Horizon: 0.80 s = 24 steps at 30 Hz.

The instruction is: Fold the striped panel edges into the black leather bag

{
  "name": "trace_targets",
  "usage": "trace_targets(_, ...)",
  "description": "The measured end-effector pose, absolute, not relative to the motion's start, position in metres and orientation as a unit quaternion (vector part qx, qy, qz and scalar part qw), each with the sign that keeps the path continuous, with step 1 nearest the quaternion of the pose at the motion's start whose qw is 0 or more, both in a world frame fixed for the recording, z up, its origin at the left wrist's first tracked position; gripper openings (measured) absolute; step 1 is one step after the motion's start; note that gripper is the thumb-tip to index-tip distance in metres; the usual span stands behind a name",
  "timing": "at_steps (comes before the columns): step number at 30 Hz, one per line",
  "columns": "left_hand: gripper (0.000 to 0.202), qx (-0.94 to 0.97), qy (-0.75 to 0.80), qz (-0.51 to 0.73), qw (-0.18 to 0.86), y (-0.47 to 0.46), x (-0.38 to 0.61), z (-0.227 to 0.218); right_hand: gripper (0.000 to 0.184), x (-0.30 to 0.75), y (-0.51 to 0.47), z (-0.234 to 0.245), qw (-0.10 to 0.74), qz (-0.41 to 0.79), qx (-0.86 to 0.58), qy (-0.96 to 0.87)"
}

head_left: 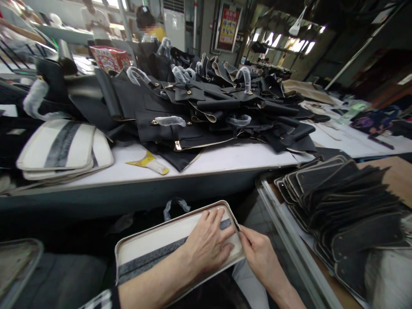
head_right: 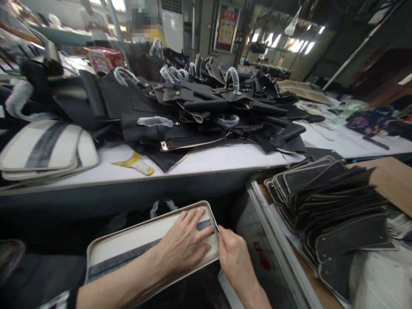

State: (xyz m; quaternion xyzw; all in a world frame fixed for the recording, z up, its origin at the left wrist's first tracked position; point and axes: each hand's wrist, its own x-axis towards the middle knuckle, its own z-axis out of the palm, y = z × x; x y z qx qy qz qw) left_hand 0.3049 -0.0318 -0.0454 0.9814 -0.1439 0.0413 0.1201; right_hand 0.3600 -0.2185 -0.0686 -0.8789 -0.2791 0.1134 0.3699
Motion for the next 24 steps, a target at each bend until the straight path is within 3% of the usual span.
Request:
trace_targets(7,0.039,0.98,-0.165,0.014,0.109,-0.031,0.315,-0.034,0.034,0.35,-0.216,-0.08,0.361,0.072,-0.901,-0.229)
trace_targets(12,0.03,0.981,-0.159,-0.021,0.111,-0.034,0.322,-0.021,0.022,0.349,-0.212,-0.077,0.403,0.06,-0.886,-0.222)
trace_targets(24,0.029,0.983,-0.1,-0.035,0.153,-0.043,0.316,-0.024,0.026,0.349,-0.205,-0.067,0.406,0.063,-0.878,-0.245)
